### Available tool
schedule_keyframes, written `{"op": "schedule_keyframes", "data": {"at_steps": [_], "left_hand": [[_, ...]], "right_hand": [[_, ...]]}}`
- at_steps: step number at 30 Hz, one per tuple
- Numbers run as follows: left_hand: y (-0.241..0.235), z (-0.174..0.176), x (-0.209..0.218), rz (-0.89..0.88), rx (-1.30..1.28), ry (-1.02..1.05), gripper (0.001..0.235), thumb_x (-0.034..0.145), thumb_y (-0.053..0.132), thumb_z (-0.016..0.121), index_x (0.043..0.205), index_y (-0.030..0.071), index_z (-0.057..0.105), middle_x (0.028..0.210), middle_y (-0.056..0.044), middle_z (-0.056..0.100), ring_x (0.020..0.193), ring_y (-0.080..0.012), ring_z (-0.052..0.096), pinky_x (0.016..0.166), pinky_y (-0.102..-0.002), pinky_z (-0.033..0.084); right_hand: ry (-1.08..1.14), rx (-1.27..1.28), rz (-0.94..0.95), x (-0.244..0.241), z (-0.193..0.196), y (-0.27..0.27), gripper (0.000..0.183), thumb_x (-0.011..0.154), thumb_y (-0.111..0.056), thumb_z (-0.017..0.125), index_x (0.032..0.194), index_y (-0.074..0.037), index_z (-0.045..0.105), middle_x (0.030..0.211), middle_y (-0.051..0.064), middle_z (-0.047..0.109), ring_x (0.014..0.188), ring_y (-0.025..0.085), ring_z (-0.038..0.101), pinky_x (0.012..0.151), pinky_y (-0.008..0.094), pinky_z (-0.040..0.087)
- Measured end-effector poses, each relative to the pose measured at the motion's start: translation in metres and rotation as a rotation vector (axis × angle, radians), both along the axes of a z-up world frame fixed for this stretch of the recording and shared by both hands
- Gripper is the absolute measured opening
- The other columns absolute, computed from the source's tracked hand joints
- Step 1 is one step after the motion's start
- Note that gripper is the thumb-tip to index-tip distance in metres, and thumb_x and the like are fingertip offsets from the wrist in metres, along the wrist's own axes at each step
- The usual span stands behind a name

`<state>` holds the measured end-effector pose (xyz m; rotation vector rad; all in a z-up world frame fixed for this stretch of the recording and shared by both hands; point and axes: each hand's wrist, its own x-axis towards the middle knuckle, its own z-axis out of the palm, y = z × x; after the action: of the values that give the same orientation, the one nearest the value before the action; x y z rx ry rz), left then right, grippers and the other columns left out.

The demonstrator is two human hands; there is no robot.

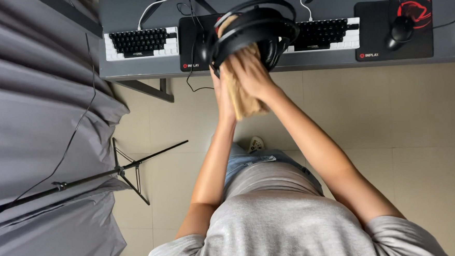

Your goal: The person cleans a computer desk setup using a cloth. They wipe the keyboard, mouse, mousepad, and headphones, moving items aside to reach the surfaces underneath. The person also sprays a cleaning solution onto the cloth before wiping the keyboard again.

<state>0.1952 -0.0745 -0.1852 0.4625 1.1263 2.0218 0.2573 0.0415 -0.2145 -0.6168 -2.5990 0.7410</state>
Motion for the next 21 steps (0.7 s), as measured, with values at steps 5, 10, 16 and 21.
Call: {"op": "schedule_keyframes", "data": {"at_steps": [5, 10, 16, 21], "left_hand": [[-0.002, 0.014, 0.009, -0.003, 0.107, -0.061, 0.063, 0.111, 0.032, 0.052, 0.163, 0.010, 0.025, 0.159, -0.011, 0.041, 0.145, -0.0232, 0.043, 0.119, -0.036, 0.038], [0.002, 0.019, 0.002, -0.045, 0.157, -0.227, 0.061, 0.109, 0.033, 0.052, 0.160, 0.009, 0.030, 0.152, -0.012, 0.046, 0.139, -0.0261, 0.047, 0.115, -0.040, 0.043], [0.023, -0.046, -0.018, -0.059, 0.178, -0.248, 0.063, 0.106, 0.038, 0.055, 0.158, 0.008, 0.033, 0.152, -0.011, 0.048, 0.138, -0.0244, 0.051, 0.117, -0.038, 0.042], [0.005, 0.053, -0.014, -0.350, 0.302, -0.697, 0.060, 0.104, 0.052, 0.055, 0.133, -0.001, 0.058, 0.130, -0.016, 0.065, 0.118, -0.0274, 0.062, 0.107, -0.039, 0.046]], "right_hand": [[0.317, -0.186, -0.102, 0.006, 0.000, 0.000, 0.048, 0.109, -0.025, 0.044, 0.148, 0.003, 0.045, 0.149, 0.026, 0.047, 0.138, 0.041, 0.044, 0.116, 0.046, 0.033], [0.311, -0.129, -0.030, 0.002, 0.050, -0.023, 0.039, 0.108, -0.025, 0.047, 0.141, -0.004, 0.053, 0.145, 0.021, 0.057, 0.139, 0.041, 0.049, 0.121, 0.049, 0.033], [0.247, 0.057, -0.088, 0.019, 0.102, -0.070, 0.072, 0.094, -0.046, 0.064, 0.133, 0.013, 0.049, 0.126, 0.034, 0.056, 0.118, 0.046, 0.053, 0.104, 0.054, 0.038], [0.308, 0.077, -0.065, 0.042, 0.085, -0.086, 0.036, 0.102, -0.019, 0.062, 0.127, 0.007, 0.057, 0.117, 0.028, 0.064, 0.114, 0.044, 0.061, 0.108, 0.054, 0.045]]}}
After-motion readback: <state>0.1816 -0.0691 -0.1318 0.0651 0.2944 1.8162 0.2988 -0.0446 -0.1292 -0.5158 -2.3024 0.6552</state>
